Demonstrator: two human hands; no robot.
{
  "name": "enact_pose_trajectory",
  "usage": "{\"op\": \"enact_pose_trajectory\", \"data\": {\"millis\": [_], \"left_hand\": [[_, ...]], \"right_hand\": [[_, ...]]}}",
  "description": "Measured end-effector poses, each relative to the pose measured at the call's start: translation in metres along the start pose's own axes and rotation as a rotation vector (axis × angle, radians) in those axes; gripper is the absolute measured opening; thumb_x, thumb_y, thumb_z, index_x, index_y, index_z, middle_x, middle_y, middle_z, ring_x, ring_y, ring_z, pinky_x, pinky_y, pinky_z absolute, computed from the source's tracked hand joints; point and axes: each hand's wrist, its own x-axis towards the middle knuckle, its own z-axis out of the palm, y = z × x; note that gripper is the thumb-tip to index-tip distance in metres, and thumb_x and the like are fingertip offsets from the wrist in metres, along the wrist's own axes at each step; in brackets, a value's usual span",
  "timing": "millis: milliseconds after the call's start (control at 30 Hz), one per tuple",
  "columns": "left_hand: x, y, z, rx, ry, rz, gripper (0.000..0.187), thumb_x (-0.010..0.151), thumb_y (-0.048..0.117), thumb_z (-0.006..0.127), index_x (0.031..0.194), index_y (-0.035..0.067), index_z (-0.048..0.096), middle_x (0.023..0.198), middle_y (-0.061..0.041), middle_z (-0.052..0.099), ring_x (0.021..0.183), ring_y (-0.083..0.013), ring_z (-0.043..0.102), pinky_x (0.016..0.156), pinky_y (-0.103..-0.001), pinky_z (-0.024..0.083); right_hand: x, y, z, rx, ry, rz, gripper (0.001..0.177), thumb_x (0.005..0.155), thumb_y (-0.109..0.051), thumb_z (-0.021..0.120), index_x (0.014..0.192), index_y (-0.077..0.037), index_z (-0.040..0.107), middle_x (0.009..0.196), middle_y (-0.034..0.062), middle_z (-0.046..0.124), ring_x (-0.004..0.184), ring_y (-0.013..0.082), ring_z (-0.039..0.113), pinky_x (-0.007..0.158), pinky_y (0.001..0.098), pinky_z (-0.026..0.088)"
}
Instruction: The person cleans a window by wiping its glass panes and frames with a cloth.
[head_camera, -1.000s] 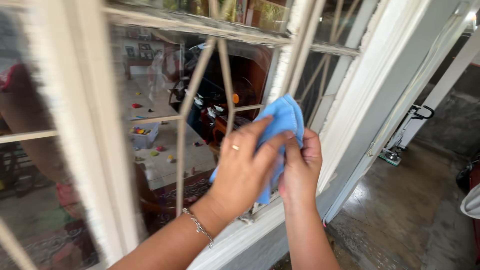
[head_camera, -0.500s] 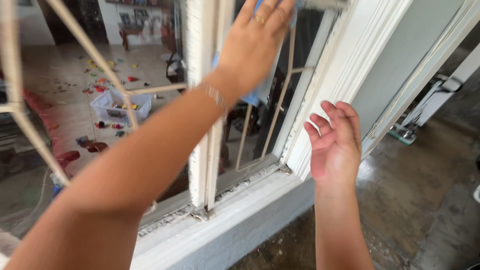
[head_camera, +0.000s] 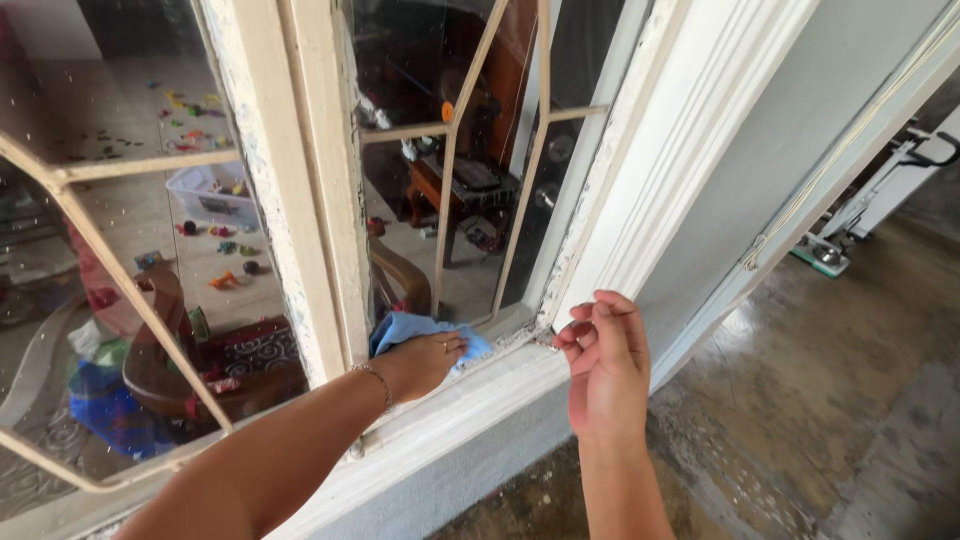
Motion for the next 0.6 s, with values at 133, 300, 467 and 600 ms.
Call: {"op": "enact_pose_trajectory", "data": {"millis": [133,300,467,600], "left_hand": [[0.039,-0.009,-0.061,0.679,0.347,0.207,0.057,0.092,0.015,0.043,0.146,-0.004,0.039,0.146,-0.023,0.047,0.133,-0.0322,0.047,0.115,-0.041,0.033],[0.085,0.006,-0.26,1.047,0.969,0.058,0.051,0.103,0.015,0.055,0.15,-0.003,0.051,0.161,-0.02,0.044,0.151,-0.0374,0.038,0.127,-0.048,0.023],[0.111,0.032,-0.25,1.158,0.807,-0.018,0.064,0.096,0.022,0.049,0.155,-0.002,0.039,0.164,-0.021,0.03,0.149,-0.037,0.03,0.123,-0.05,0.012],[0.147,0.007,-0.104,0.684,0.638,0.094,0.061,0.098,0.015,0.046,0.155,-0.001,0.032,0.167,-0.019,0.02,0.155,-0.0323,0.022,0.119,-0.048,0.028]], "right_hand": [[0.016,-0.008,0.005,-0.036,0.008,-0.028,0.01,0.101,-0.018,0.06,0.108,-0.012,0.064,0.09,0.0031,0.064,0.077,0.0158,0.057,0.076,0.0358,0.051],[0.034,-0.018,0.033,0.013,-0.016,-0.102,0.011,0.102,-0.018,0.059,0.111,-0.013,0.063,0.09,0.0014,0.064,0.079,0.0145,0.057,0.078,0.0351,0.052],[0.039,-0.023,0.049,0.043,-0.013,-0.182,0.01,0.103,-0.017,0.058,0.112,-0.013,0.062,0.088,0.0009,0.064,0.078,0.0145,0.056,0.078,0.0348,0.051],[0.042,-0.013,0.038,0.016,0.032,-0.183,0.011,0.102,-0.017,0.058,0.112,-0.013,0.063,0.087,0.0008,0.063,0.078,0.0137,0.056,0.076,0.0349,0.051]]}}
